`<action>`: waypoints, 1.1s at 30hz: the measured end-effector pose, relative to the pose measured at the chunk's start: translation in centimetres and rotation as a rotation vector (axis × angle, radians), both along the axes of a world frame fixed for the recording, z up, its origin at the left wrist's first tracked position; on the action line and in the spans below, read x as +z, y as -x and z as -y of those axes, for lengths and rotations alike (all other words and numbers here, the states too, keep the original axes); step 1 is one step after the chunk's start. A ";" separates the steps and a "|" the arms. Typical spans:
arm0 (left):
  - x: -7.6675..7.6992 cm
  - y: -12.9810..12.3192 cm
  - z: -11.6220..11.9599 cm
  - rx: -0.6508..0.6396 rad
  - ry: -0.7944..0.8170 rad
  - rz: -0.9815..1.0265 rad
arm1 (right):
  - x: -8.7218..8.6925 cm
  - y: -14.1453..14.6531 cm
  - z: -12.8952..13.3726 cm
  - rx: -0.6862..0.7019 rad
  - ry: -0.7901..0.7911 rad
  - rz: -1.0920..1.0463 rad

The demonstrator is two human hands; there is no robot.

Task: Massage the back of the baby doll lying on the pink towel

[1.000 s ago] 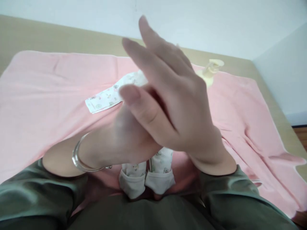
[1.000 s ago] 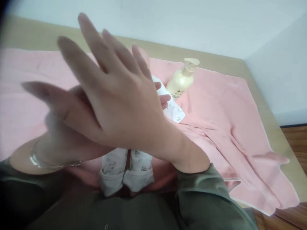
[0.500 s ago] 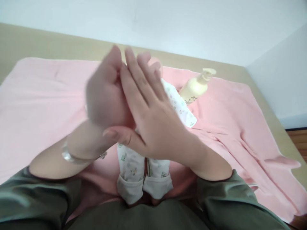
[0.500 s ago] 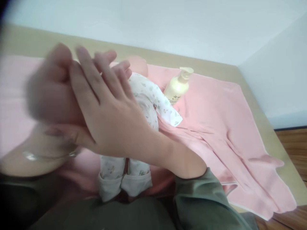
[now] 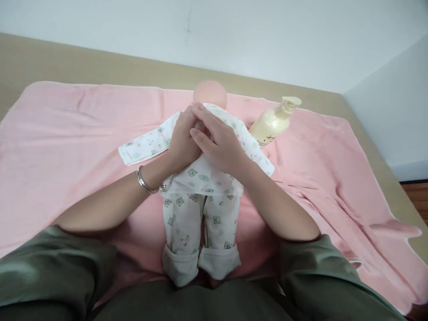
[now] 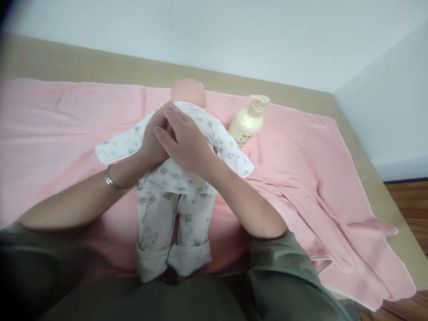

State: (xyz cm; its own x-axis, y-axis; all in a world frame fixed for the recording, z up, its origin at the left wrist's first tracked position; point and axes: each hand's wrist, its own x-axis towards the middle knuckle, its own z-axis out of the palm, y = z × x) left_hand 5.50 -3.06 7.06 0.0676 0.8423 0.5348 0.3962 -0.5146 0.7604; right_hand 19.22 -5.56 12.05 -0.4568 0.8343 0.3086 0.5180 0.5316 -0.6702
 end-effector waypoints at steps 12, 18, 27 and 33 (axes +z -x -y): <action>-4.0 2.7 -2.1 0.133 0.035 -0.053 | -2.0 -1.6 -3.4 -0.180 0.012 0.354; -4.3 2.5 -1.9 0.139 0.028 -0.042 | -2.0 0.8 0.1 -0.322 -0.015 0.485; -4.2 2.5 -2.1 0.131 0.049 -0.049 | -2.2 -0.9 -2.3 -0.160 -0.052 0.439; -4.0 2.3 -2.0 0.135 0.053 -0.062 | -1.9 0.0 -1.1 -0.313 0.009 0.508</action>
State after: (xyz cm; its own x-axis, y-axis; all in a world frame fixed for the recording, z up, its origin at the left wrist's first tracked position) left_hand 3.20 -1.01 3.02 -0.0170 0.8727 0.4879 0.5061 -0.4134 0.7570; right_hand 19.24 -4.44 10.13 -0.2777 0.9546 0.1079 0.9060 0.2976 -0.3011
